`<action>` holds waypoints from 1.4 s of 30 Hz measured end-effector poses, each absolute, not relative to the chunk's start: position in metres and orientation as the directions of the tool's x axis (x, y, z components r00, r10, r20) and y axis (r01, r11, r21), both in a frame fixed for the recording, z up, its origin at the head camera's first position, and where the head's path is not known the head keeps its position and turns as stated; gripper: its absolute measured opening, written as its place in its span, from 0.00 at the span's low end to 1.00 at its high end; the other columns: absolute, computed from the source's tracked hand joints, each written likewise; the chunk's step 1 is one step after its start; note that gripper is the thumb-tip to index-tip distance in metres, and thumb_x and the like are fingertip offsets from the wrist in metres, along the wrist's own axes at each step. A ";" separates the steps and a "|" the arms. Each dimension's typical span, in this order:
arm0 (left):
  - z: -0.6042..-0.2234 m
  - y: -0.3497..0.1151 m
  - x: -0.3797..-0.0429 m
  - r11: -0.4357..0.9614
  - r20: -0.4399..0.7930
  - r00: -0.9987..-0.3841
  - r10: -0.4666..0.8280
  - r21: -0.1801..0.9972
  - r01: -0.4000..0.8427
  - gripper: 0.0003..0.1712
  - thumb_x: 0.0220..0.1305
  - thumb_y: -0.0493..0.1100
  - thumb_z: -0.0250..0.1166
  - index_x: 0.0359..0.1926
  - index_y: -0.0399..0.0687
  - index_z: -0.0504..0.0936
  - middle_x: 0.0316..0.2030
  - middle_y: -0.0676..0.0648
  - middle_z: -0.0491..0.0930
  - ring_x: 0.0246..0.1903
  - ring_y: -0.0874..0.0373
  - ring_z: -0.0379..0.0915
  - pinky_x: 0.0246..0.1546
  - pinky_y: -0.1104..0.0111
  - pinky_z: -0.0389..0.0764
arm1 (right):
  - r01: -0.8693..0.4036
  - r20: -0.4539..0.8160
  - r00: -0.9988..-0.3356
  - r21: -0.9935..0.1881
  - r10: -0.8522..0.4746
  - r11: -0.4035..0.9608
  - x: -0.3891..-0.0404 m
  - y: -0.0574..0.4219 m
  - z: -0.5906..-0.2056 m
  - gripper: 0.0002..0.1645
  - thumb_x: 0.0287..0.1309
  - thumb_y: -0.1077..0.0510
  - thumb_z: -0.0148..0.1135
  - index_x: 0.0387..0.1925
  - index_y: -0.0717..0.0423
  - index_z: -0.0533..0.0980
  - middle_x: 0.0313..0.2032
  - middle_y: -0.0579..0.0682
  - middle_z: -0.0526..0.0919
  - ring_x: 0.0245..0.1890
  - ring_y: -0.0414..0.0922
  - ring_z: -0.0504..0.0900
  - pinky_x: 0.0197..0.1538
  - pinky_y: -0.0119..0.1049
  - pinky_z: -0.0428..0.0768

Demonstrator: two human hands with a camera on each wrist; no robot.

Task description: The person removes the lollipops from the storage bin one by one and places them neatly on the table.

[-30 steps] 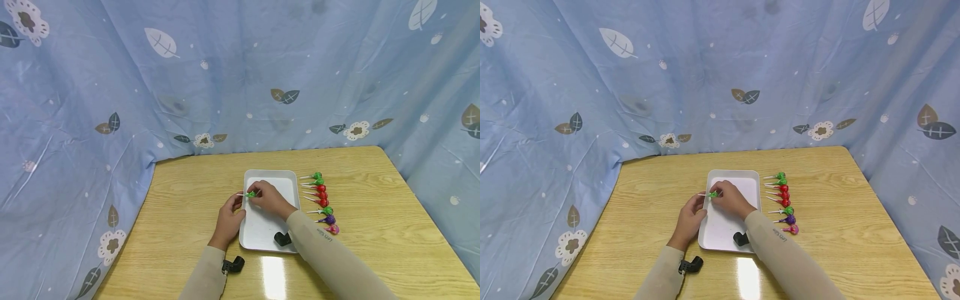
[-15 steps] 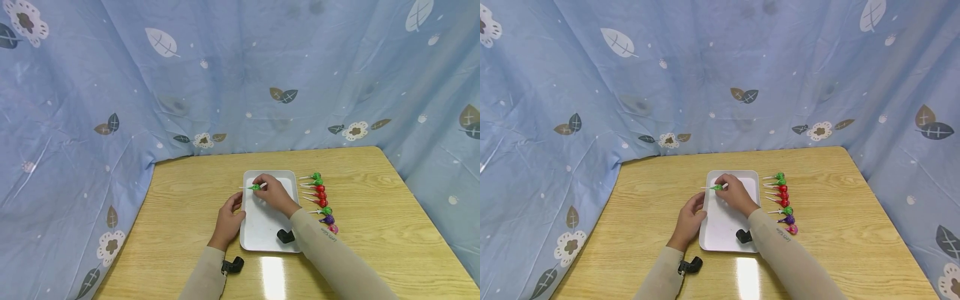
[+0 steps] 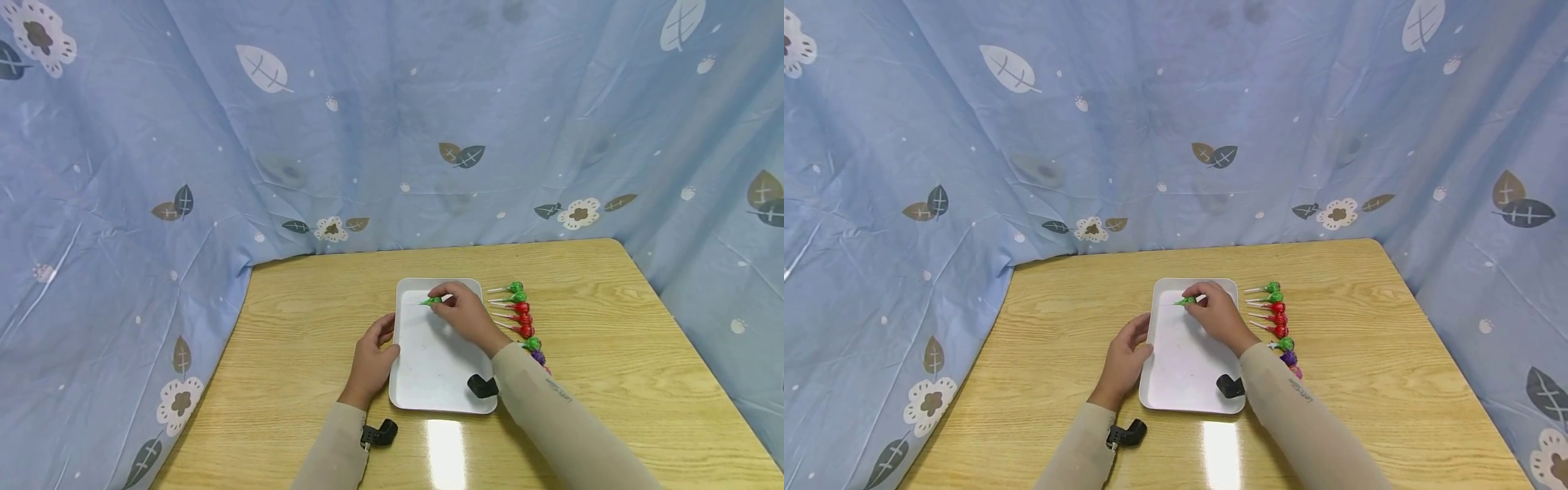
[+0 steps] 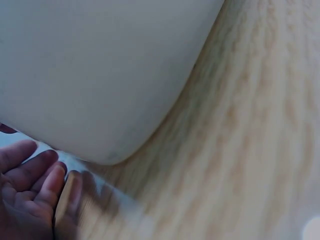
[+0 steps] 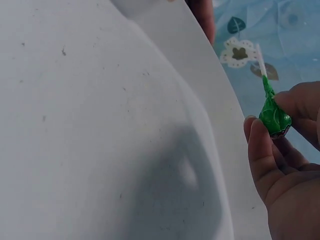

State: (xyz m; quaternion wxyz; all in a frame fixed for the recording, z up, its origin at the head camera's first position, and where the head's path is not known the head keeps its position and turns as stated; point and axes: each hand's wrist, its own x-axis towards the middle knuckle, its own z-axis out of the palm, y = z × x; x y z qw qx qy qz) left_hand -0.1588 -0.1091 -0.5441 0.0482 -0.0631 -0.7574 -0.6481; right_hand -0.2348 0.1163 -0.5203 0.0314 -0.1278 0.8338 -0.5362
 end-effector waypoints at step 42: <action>-0.580 -0.122 -0.173 0.194 0.182 -0.980 0.074 0.962 0.193 0.35 0.67 0.26 0.61 0.75 0.41 0.76 0.65 0.44 0.81 0.65 0.51 0.77 0.68 0.52 0.75 | -0.163 0.095 -0.977 -0.908 -0.190 0.386 -0.192 0.161 -0.505 0.13 0.70 0.66 0.72 0.54 0.61 0.84 0.49 0.55 0.81 0.41 0.50 0.79 0.39 0.36 0.81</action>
